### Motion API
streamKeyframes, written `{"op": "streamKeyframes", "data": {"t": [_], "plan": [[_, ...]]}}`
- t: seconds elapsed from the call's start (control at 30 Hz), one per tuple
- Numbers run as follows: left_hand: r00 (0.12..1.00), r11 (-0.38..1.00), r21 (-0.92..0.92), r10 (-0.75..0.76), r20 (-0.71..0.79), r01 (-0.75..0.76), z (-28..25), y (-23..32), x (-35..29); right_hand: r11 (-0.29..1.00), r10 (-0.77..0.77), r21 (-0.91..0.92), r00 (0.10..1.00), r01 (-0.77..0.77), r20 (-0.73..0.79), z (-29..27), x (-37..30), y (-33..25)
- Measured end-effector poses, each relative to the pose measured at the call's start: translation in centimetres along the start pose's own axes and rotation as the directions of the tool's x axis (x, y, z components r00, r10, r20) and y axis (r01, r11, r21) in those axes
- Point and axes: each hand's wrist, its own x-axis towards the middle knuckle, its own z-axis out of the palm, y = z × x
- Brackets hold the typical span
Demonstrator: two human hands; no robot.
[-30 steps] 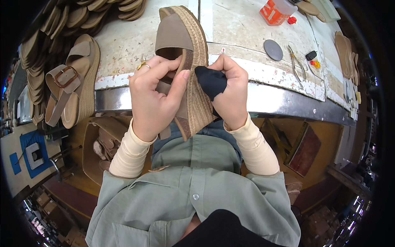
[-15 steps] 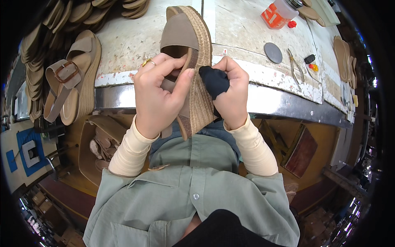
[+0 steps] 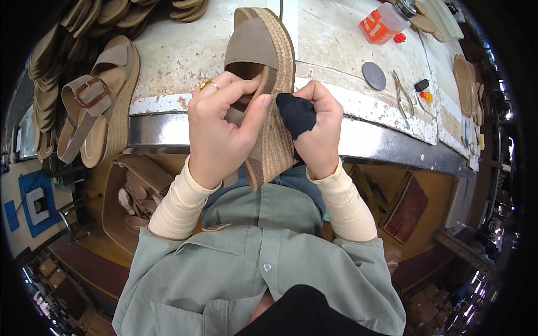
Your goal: The person holds a beige espadrille wedge sandal and repeatedly wipes the woven sole edge with a black cloth. They also use a small metal tool to scrape or adjust the sole edge. The actions are repeated on the same sandal throughout the clip.
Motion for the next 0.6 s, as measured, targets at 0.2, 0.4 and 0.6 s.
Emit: {"op": "streamKeyframes", "data": {"t": [0.2, 0.4, 0.6], "plan": [[1.000, 1.000, 0.008, 0.010, 0.012, -0.010, -0.06, -0.19, 0.00, 0.998, -0.040, -0.043, 0.999, 0.040, -0.004, -0.03, -0.05, 0.19], [1.000, 1.000, 0.004, 0.005, 0.004, -0.005, -0.11, -0.07, 0.04, 0.994, -0.082, -0.070, 0.996, 0.084, 0.025, 0.07, -0.07, -0.03], [1.000, 1.000, 0.004, -0.005, 0.012, 0.005, -0.08, -0.10, -0.02, 0.993, -0.092, -0.076, 0.995, 0.094, 0.032, 0.03, -0.07, 0.12]]}}
